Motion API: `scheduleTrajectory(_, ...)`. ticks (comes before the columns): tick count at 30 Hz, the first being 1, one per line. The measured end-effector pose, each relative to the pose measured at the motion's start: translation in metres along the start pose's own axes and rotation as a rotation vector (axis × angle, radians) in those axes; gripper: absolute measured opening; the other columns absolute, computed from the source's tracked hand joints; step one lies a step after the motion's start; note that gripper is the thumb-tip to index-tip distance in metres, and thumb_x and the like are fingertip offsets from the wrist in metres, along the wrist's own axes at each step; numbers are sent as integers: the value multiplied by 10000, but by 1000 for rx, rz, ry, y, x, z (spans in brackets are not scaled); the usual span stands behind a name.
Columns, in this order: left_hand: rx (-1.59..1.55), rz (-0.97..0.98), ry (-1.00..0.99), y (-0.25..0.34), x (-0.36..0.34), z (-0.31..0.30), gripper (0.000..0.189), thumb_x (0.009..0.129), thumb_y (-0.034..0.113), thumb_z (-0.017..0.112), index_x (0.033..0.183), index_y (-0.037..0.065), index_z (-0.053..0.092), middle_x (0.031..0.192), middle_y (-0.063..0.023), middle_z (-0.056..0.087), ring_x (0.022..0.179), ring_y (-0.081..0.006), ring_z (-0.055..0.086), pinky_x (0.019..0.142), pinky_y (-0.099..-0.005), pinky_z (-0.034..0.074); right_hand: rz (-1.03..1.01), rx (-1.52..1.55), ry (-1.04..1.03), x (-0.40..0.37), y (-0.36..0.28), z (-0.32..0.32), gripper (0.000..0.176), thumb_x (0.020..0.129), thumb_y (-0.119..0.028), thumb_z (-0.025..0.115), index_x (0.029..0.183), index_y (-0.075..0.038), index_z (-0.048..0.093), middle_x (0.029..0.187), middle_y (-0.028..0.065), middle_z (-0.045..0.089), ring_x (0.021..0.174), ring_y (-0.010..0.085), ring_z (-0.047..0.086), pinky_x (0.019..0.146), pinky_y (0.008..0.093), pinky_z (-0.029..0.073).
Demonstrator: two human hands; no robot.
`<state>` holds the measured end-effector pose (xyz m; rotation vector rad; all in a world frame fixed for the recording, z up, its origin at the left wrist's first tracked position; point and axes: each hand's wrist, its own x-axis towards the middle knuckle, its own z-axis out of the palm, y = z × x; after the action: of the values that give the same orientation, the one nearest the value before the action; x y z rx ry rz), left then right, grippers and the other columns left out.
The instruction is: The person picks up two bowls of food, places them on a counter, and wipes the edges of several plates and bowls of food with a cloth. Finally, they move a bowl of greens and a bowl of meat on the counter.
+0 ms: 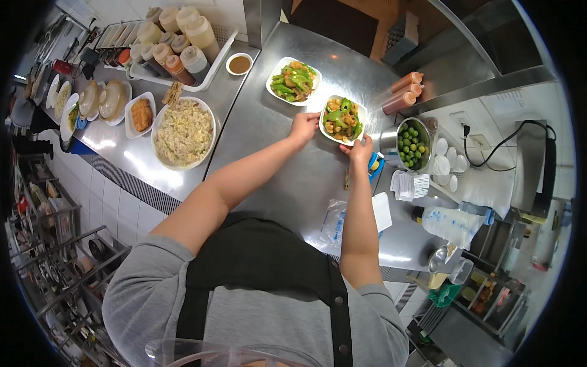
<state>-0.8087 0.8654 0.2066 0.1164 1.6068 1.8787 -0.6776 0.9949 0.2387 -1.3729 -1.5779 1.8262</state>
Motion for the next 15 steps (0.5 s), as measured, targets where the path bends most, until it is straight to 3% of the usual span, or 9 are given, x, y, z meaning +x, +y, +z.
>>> scheduleTrajectory(3, 439, 325, 135, -2, -19, 2, 293, 840, 1, 521, 1068, 25, 702, 839, -183, 691, 791, -276, 659, 741, -366, 510, 14, 29, 37, -11, -4, 5, 438, 899, 6, 369, 1334, 5, 312, 1126, 241, 537, 799, 314, 663, 643, 364, 610)
scheduleTrajectory(4, 319, 378, 169, -4, -24, 4, 276, 801, -21, 493, 953, 14, 721, 805, -227, 650, 776, -345, 641, 728, -394, 503, 14, 39, 44, -12, -5, 6, 432, 900, 6, 370, 1329, 4, 316, 1124, 239, 539, 798, 314, 663, 646, 364, 611)
scheduleTrajectory(7, 405, 292, 101, 10, -28, -17, 206, 805, -24, 464, 772, -3, 667, 746, -201, 629, 730, -333, 626, 679, -394, 493, 12, 57, 45, -13, -2, 8, 410, 907, 0, 373, 1314, 1, 331, 1125, 233, 541, 800, 312, 665, 652, 365, 614)
scheduleTrajectory(8, 418, 301, 118, 19, -31, -25, 158, 800, -22, 447, 712, 2, 576, 703, -168, 612, 695, -298, 620, 637, -393, 480, 12, 56, 43, -12, -1, 6, 406, 908, -1, 374, 1312, 0, 334, 1126, 231, 542, 801, 310, 665, 650, 363, 614)
scheduleTrajectory(11, 283, 120, 21, 17, -41, -55, 124, 799, -14, 463, 770, 9, 582, 705, -133, 617, 688, -251, 622, 633, -384, 484, 15, 70, 39, -16, -3, 8, 387, 912, -3, 375, 1298, -4, 353, 1130, 219, 549, 811, 306, 666, 634, 354, 614)
scheduleTrajectory(15, 423, 139, -93, -10, -65, -80, 117, 807, 13, 499, 850, 15, 608, 755, -117, 646, 697, -221, 635, 645, -364, 499, 16, 53, 19, -14, -6, 6, 355, 915, 0, 377, 1270, -6, 369, 1108, 218, 564, 815, 300, 667, 619, 349, 615)
